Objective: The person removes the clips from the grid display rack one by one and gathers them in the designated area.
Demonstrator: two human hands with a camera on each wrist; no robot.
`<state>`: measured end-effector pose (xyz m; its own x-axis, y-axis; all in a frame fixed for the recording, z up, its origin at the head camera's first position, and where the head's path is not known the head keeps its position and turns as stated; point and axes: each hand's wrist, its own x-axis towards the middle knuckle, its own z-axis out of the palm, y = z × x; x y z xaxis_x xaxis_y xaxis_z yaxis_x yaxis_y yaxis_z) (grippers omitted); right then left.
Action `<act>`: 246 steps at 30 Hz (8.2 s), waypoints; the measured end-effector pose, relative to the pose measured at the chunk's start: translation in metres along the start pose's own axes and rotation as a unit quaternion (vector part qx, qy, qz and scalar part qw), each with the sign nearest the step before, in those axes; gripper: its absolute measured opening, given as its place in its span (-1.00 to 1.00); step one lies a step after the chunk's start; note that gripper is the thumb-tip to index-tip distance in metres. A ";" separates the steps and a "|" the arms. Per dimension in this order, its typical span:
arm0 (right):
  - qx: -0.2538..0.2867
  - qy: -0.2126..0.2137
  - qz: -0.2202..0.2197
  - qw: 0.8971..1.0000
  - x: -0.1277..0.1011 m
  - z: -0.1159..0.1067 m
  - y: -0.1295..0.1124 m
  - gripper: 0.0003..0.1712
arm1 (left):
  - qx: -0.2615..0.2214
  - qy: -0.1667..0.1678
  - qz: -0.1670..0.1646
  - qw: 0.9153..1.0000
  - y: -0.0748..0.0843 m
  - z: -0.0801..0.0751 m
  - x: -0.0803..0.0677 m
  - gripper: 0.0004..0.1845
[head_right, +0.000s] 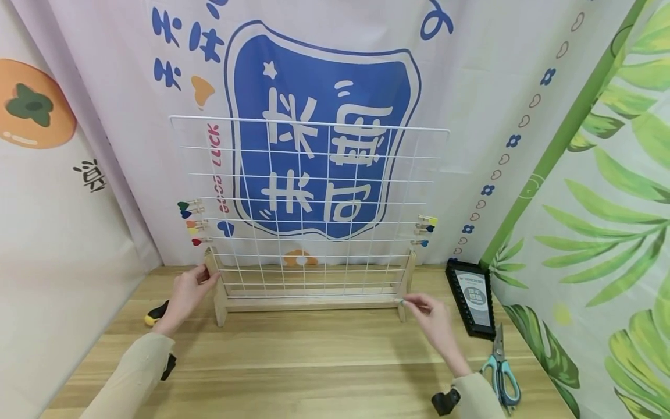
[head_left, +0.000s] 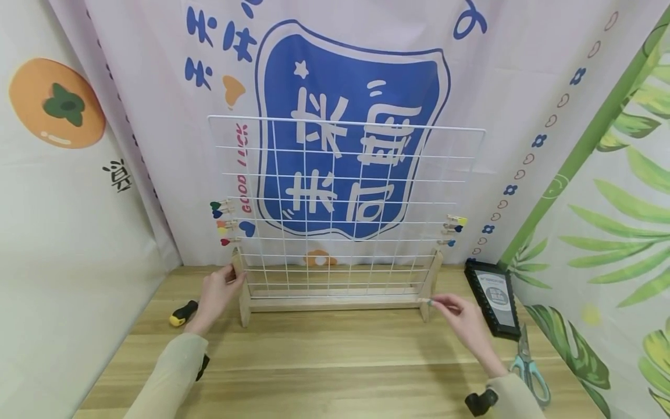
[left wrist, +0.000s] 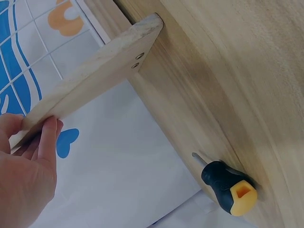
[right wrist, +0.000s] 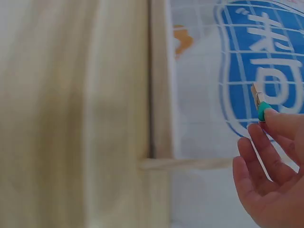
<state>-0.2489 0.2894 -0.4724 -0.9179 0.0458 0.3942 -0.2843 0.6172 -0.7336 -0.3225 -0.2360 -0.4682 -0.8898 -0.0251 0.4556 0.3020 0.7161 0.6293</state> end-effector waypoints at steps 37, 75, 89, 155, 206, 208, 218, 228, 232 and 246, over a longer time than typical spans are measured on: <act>-0.074 -0.152 -0.048 0.984 -0.011 0.084 0.035 -0.93 | 0.003 0.007 -0.004 1.000 -0.002 0.003 -0.002 -0.79; -0.080 0.099 -0.054 0.990 0.112 -0.087 -0.060 -0.61 | 0.003 0.022 0.002 1.000 -0.005 0.009 -0.005 -0.82; -0.090 0.136 -0.049 0.985 0.115 -0.087 -0.064 -0.65 | -0.001 0.013 -0.009 1.000 -0.002 0.005 -0.003 -0.81; -0.112 -0.088 -0.011 0.990 0.009 0.016 0.033 -0.83 | 0.003 0.002 -0.027 1.000 0.003 0.001 -0.005 -0.79; -0.082 0.107 -0.043 0.990 0.075 -0.080 -0.043 -0.69 | -0.006 0.005 -0.024 1.000 0.001 0.002 -0.006 -0.79; -0.075 0.104 -0.051 0.990 0.066 -0.073 -0.040 -0.74 | -0.004 0.007 -0.024 1.000 0.001 0.002 -0.007 -0.80; -0.067 0.029 -0.062 0.995 0.018 -0.016 -0.012 -0.87 | -0.005 0.004 -0.021 1.000 0.001 0.003 -0.006 -0.79; -0.051 -0.088 -0.030 0.994 -0.025 0.044 0.011 -0.91 | -0.006 0.011 -0.008 1.000 0.002 0.002 -0.007 -0.80; -0.065 -0.119 -0.050 0.989 -0.034 0.060 0.019 -0.93 | -0.006 0.014 -0.009 1.000 0.001 0.003 -0.006 -0.80; -0.086 -0.171 -0.063 0.979 -0.034 0.078 0.025 -0.95 | -0.007 0.010 -0.020 1.000 0.003 0.003 -0.006 -0.81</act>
<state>-0.2469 0.2422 -0.5473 -0.9259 -0.2872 0.2453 -0.3775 0.7254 -0.5755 -0.3176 -0.2318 -0.4709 -0.8940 -0.0670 0.4429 0.2717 0.7051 0.6551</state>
